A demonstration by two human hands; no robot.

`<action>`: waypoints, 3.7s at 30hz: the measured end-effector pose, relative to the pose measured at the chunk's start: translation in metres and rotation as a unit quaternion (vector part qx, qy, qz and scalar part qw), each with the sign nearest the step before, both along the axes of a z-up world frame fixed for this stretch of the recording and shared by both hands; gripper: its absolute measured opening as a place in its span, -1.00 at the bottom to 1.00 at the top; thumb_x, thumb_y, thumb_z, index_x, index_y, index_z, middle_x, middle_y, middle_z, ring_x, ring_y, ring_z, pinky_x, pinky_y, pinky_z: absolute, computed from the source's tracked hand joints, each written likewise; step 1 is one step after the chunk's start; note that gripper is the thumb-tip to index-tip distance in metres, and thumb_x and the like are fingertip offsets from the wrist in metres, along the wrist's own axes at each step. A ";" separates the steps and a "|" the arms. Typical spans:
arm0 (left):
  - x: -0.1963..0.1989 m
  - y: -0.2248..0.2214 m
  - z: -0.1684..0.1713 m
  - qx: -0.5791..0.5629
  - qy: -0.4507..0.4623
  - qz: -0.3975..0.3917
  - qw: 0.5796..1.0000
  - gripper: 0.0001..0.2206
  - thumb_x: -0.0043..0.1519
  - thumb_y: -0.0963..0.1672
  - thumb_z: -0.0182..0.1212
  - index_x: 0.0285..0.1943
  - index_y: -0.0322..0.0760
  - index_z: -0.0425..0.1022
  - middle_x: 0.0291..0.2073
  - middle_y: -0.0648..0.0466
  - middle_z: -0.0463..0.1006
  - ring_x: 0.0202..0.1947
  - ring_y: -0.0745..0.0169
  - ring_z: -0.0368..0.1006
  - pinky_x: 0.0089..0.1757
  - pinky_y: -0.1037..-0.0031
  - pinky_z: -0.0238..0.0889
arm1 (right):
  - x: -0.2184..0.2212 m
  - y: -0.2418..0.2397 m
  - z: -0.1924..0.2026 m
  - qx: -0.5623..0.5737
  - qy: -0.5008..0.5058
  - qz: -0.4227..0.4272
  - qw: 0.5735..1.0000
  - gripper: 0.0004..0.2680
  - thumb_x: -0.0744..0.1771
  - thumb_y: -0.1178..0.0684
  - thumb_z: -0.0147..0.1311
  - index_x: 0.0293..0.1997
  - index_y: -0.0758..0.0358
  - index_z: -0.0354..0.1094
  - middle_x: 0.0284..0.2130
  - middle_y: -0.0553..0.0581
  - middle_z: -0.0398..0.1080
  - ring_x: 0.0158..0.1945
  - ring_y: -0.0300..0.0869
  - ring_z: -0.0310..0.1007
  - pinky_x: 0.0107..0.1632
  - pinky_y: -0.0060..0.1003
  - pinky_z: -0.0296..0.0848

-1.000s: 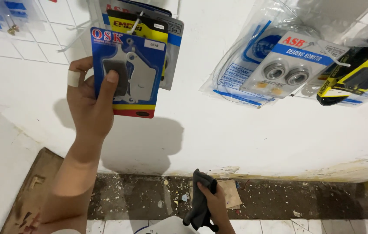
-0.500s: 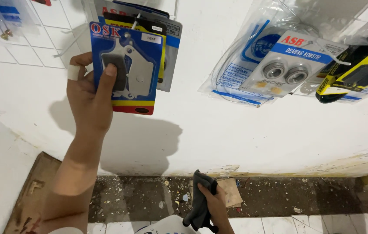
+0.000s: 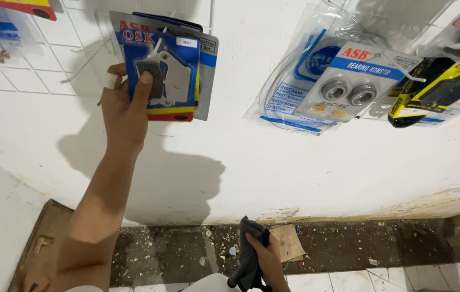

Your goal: Cleaning dust from motorcycle parts packaging using a cloth.

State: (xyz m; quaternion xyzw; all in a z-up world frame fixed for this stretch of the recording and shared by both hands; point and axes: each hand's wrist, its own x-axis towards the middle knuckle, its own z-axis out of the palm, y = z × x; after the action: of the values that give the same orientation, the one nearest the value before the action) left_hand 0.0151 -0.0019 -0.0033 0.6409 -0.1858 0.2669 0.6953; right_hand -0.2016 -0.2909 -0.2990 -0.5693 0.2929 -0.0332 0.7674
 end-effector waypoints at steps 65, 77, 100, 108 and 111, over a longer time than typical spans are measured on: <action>0.025 0.091 0.060 -0.173 0.126 0.018 0.977 -0.61 0.36 0.02 -0.26 0.02 -0.18 0.50 -0.16 0.14 0.75 -0.20 0.52 0.74 -0.13 0.82 0.64 | -0.035 -0.025 -0.062 -0.016 0.030 -0.081 0.996 -0.78 0.27 0.29 0.25 -0.06 0.73 0.52 -0.32 0.51 0.57 -0.36 0.13 0.49 -0.25 -0.08 0.43; 0.027 0.093 0.055 -0.203 0.107 0.029 0.973 -0.60 0.38 -0.03 -0.29 0.19 -0.26 0.42 -0.23 0.18 0.73 -0.23 0.45 0.76 -0.19 0.80 0.67 | -0.033 -0.025 -0.065 -0.014 0.015 -0.092 0.996 -0.78 0.27 0.29 0.25 -0.06 0.74 0.52 -0.33 0.51 0.57 -0.36 0.11 0.49 -0.25 -0.10 0.42; 0.059 0.131 0.042 -0.317 0.015 -0.272 0.908 -0.76 0.29 -0.03 0.38 0.02 -0.15 0.51 -0.33 0.24 0.55 -0.40 0.52 0.42 -0.23 0.79 0.18 | -0.036 -0.018 -0.072 0.032 0.009 -0.107 0.994 -0.80 0.29 0.34 0.22 -0.06 0.77 0.48 -0.31 0.54 0.54 -0.34 0.15 0.49 -0.23 -0.06 0.43; 0.031 0.134 0.045 -0.279 -0.015 -0.217 0.935 -0.80 0.32 -0.01 0.35 -0.01 -0.09 0.54 -0.26 0.25 0.64 -0.41 0.63 0.47 -0.19 0.83 0.27 | -0.037 -0.012 -0.056 0.005 0.036 -0.081 0.996 -0.75 0.28 0.26 0.24 -0.06 0.79 0.48 -0.35 0.55 0.53 -0.39 0.15 0.46 -0.28 -0.06 0.38; 0.023 0.143 0.046 -0.240 -0.027 -0.270 0.932 -0.86 0.42 -0.01 0.26 0.04 -0.03 0.57 -0.19 0.32 0.65 -0.36 0.67 0.49 -0.22 0.83 0.23 | -0.040 -0.013 -0.063 0.007 0.003 -0.082 0.997 -0.77 0.28 0.28 0.23 -0.07 0.76 0.50 -0.29 0.51 0.56 -0.30 0.12 0.49 -0.18 -0.06 0.41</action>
State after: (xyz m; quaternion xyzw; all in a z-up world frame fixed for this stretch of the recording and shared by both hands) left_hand 0.0378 0.1415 0.0424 0.3732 -0.3007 0.1230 0.8690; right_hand -0.2411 -0.3037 -0.3622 -0.5379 0.3412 -0.0924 0.7653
